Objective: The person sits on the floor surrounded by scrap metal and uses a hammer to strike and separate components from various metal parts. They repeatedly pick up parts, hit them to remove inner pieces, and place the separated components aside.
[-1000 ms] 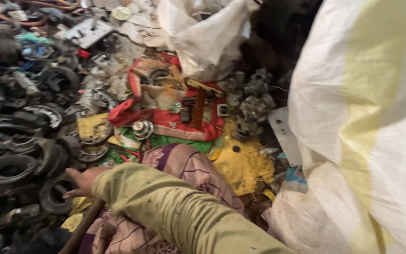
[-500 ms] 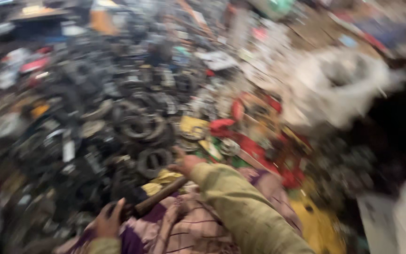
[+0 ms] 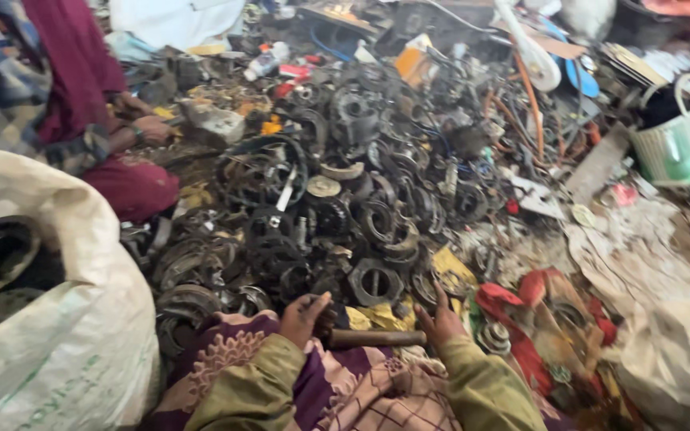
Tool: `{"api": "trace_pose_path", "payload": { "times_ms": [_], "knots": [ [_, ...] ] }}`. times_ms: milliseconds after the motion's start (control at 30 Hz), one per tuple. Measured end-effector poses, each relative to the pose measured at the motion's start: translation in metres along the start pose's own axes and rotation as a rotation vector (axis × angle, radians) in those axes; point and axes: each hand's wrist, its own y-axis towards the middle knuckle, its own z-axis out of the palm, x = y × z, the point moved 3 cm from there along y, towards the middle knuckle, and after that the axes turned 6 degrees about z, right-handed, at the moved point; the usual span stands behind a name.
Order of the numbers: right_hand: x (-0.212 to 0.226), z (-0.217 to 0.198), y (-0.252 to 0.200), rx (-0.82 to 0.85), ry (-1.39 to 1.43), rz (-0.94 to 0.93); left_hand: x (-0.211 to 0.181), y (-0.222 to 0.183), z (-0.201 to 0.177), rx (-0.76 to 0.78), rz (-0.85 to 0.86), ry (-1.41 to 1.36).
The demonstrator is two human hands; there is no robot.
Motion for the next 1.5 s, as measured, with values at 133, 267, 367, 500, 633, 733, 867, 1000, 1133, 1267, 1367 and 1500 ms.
{"api": "trace_pose_path", "payload": {
  "times_ms": [133, 267, 367, 500, 633, 733, 867, 1000, 1133, 1267, 1367, 1500],
  "knots": [
    [0.007, 0.005, -0.001, 0.073, 0.039, 0.063, -0.026, -0.010, 0.007, 0.011, -0.053, -0.092],
    [0.020, 0.014, 0.002, 0.091, 0.001, 0.004, -0.043, -0.013, 0.013, -0.018, -0.107, -0.160],
    [0.028, 0.022, 0.002, 0.167, 0.024, 0.011, -0.047, -0.012, 0.013, -0.032, -0.131, -0.161],
    [0.046, 0.014, -0.002, 0.270, 0.069, -0.022, -0.047, -0.011, 0.016, -0.014, -0.104, -0.157],
    [0.075, -0.004, -0.013, 0.286, 0.160, -0.052, -0.044, -0.009, 0.012, 0.001, -0.186, -0.163],
    [0.093, -0.023, -0.023, 0.311, 0.242, -0.064, -0.039, -0.007, 0.010, -0.018, -0.204, -0.152],
    [0.111, -0.046, -0.040, 0.365, 0.338, -0.086, -0.028, -0.004, 0.006, -0.031, -0.254, -0.135],
    [0.122, -0.072, -0.052, 0.394, 0.397, -0.075, -0.019, -0.002, 0.004, -0.071, -0.282, -0.035],
    [0.128, -0.094, -0.054, 0.403, 0.482, -0.107, -0.025, 0.001, 0.008, 0.174, 0.120, 0.290],
    [0.124, -0.098, -0.055, 0.393, 0.473, -0.104, -0.008, -0.001, 0.006, -0.071, -0.263, 0.080],
    [0.125, -0.101, -0.058, 0.422, 0.466, -0.090, -0.020, 0.008, 0.027, 0.031, -0.156, 0.211],
    [0.128, -0.104, -0.059, 0.445, 0.391, -0.147, -0.052, 0.034, 0.074, 0.272, 0.303, 0.775]
  ]
}}
